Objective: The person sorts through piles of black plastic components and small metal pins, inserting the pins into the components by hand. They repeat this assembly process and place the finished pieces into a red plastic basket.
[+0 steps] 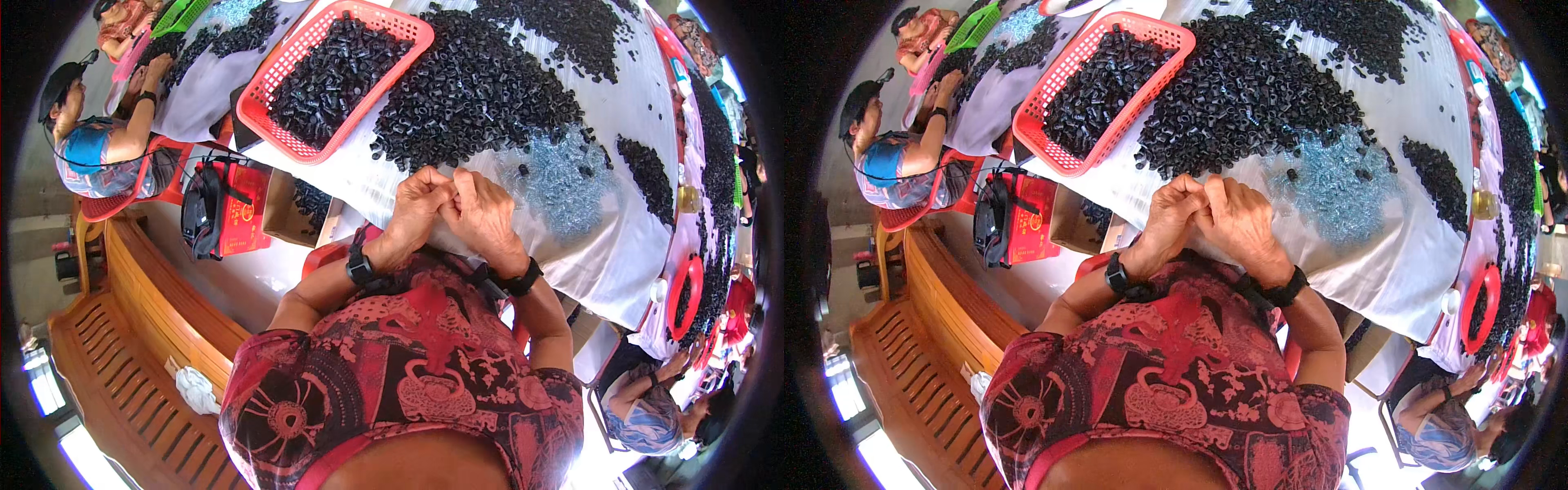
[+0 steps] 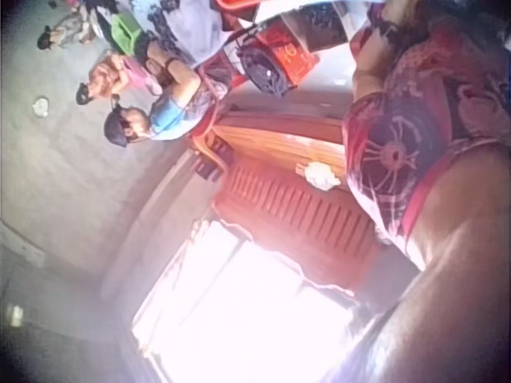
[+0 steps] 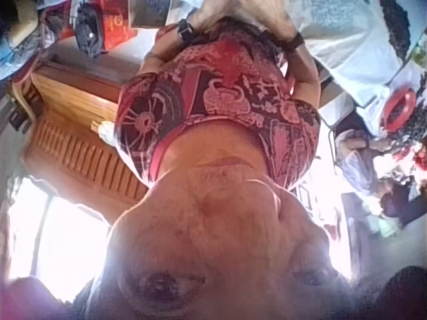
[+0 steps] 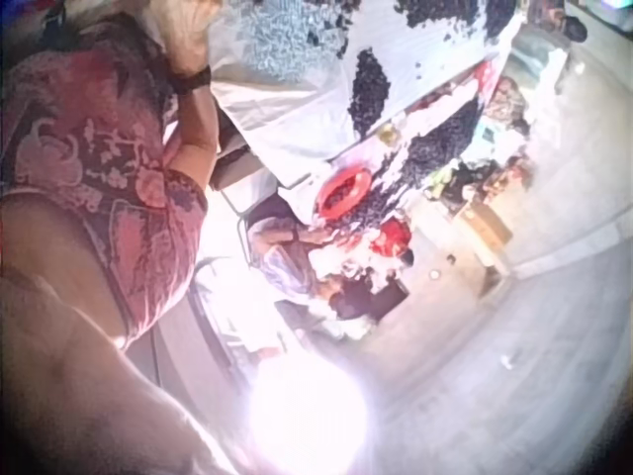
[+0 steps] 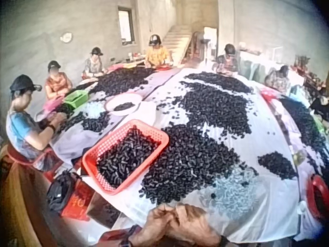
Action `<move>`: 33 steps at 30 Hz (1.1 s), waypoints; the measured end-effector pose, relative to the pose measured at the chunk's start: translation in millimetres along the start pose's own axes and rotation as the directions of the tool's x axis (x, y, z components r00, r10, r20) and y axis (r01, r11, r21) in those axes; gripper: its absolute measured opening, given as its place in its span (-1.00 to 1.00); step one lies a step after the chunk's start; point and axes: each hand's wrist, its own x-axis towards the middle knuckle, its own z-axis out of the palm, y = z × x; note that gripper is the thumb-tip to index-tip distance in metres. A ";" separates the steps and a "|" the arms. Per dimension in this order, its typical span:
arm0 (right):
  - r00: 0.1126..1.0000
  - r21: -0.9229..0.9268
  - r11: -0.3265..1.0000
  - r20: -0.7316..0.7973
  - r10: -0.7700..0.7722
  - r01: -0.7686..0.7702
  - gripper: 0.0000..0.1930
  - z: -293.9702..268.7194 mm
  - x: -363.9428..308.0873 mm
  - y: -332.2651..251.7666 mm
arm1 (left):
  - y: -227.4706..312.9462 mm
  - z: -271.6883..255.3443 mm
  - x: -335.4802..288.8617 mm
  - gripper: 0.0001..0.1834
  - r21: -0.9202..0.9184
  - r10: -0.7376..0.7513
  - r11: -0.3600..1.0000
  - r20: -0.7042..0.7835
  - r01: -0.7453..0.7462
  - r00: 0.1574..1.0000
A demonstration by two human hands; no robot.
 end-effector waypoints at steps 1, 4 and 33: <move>1.000 0.001 1.000 0.000 -0.002 0.002 -0.72 -0.3 -0.7 -0.9 | -1.1 -1.4 -1.5 -0.91 -0.021 -0.001 1.000 0.001 0.001 1.000; 1.000 -0.039 0.999 0.011 -0.026 0.026 -0.72 0.2 2.5 0.2 | -2.0 -3.6 3.2 -0.90 0.000 0.025 1.000 0.002 -0.025 1.000; 0.998 0.010 0.999 -0.048 0.038 -0.037 -0.63 -12.3 0.3 -11.5 | 10.0 6.4 -2.0 -0.94 0.117 -0.008 0.993 0.019 0.005 1.000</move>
